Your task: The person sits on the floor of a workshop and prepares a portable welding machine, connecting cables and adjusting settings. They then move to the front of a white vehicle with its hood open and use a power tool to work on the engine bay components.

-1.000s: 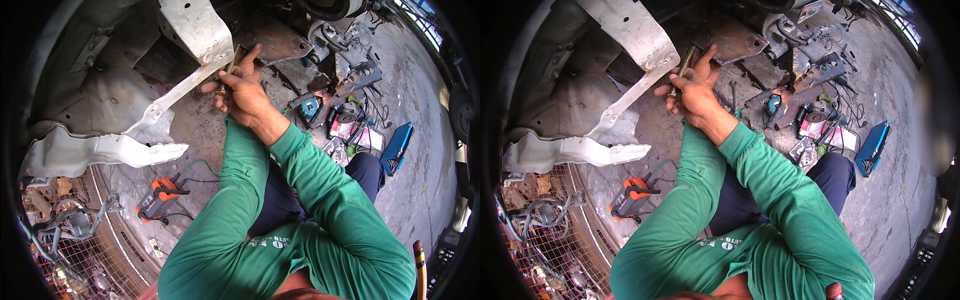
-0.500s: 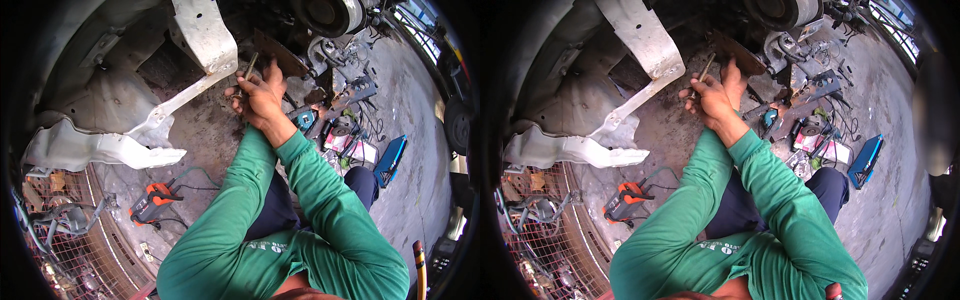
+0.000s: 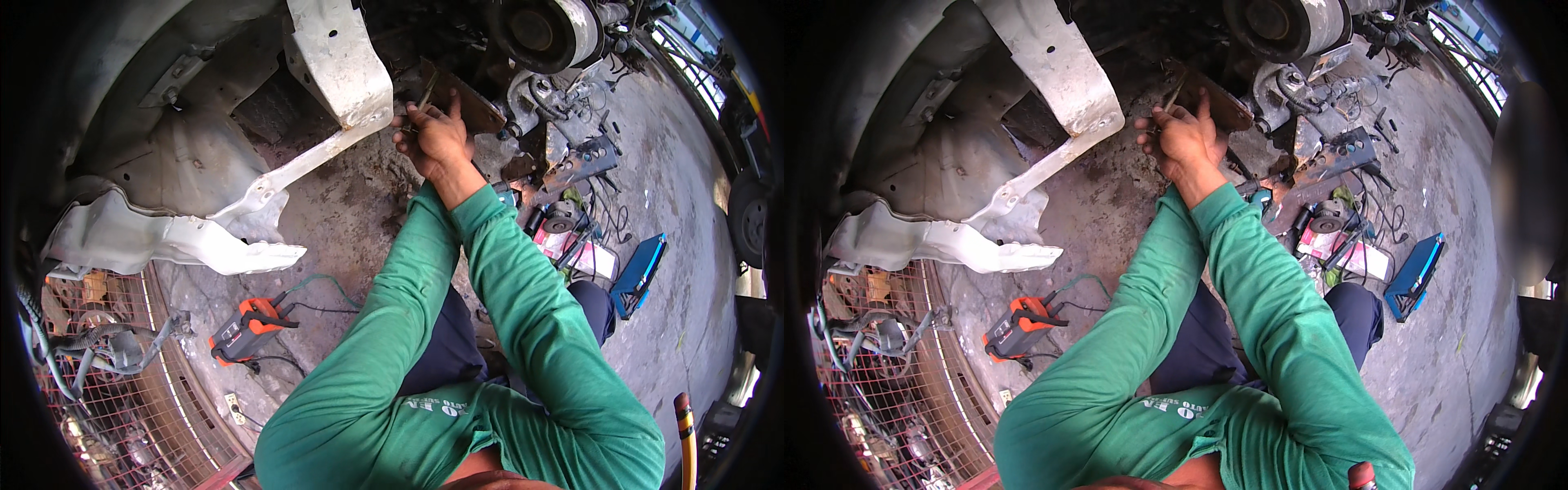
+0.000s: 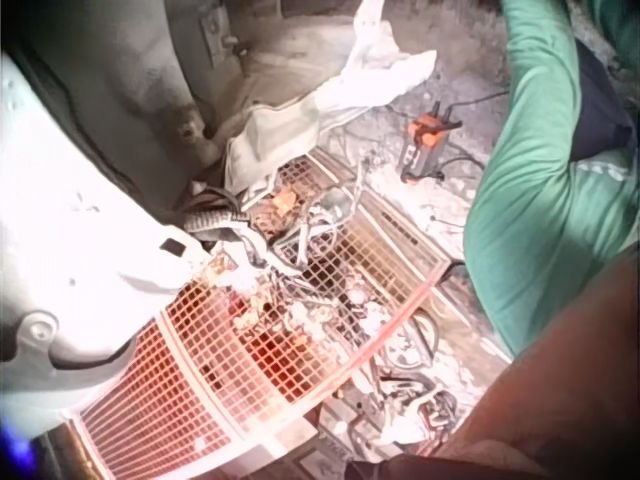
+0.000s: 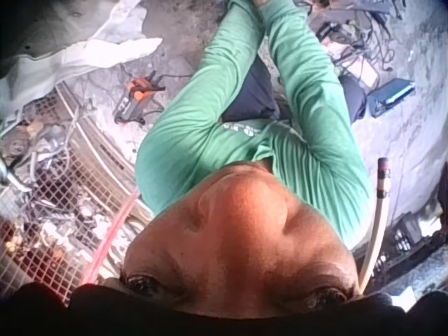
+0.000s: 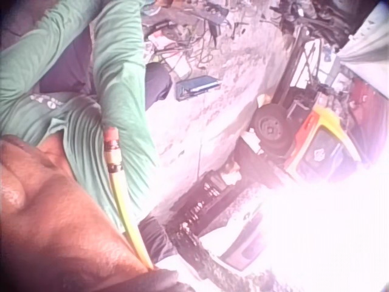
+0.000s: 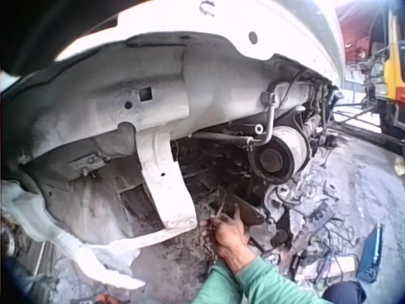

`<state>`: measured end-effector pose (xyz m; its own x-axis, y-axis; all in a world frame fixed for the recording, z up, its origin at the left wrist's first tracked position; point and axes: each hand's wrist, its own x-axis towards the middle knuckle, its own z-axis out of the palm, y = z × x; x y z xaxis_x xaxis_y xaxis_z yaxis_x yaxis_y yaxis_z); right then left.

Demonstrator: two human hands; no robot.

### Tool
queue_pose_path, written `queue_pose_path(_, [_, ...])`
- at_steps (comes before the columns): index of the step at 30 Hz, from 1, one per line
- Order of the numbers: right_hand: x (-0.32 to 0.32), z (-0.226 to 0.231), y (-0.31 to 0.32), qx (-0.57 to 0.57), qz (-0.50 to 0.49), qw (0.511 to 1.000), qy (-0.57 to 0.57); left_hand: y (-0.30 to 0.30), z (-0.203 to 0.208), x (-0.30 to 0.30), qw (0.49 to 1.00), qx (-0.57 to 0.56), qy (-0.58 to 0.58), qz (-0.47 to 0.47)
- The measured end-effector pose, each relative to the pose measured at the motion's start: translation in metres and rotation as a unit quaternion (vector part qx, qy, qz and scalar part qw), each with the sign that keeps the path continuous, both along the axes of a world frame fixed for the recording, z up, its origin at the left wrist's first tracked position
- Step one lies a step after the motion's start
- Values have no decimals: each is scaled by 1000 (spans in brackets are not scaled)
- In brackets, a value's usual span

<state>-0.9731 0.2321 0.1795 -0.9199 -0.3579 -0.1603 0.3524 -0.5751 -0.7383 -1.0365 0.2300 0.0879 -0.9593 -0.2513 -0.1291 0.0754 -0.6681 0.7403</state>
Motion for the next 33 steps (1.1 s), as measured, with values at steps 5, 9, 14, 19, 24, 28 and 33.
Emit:
queue_pose_path(5, [-13,-14,-21,27,6,998,-56,6,9,-8,999,25,9,-20])
queue_pose_path(9, [-12,-9,-27,-41,-2,998,-56,0,11,-5,999,35,7,-29])
queue_pose_path(14, [-16,-4,-30,-173,-3,980,-98,-13,7,7,999,38,-7,-34])
queue_pose_path(19, [-54,-10,-49,-257,-21,957,-131,-12,12,12,998,52,-6,-40])
queue_pose_path(24, [-120,0,-19,-206,-166,957,-115,6,27,4,996,69,5,-61])
queue_pose_path(28, [-50,15,-24,-166,-60,983,-54,-12,16,12,997,56,-21,-48])
queue_pose_path(33, [44,5,88,372,114,832,396,3,40,16,995,23,-46,-87])
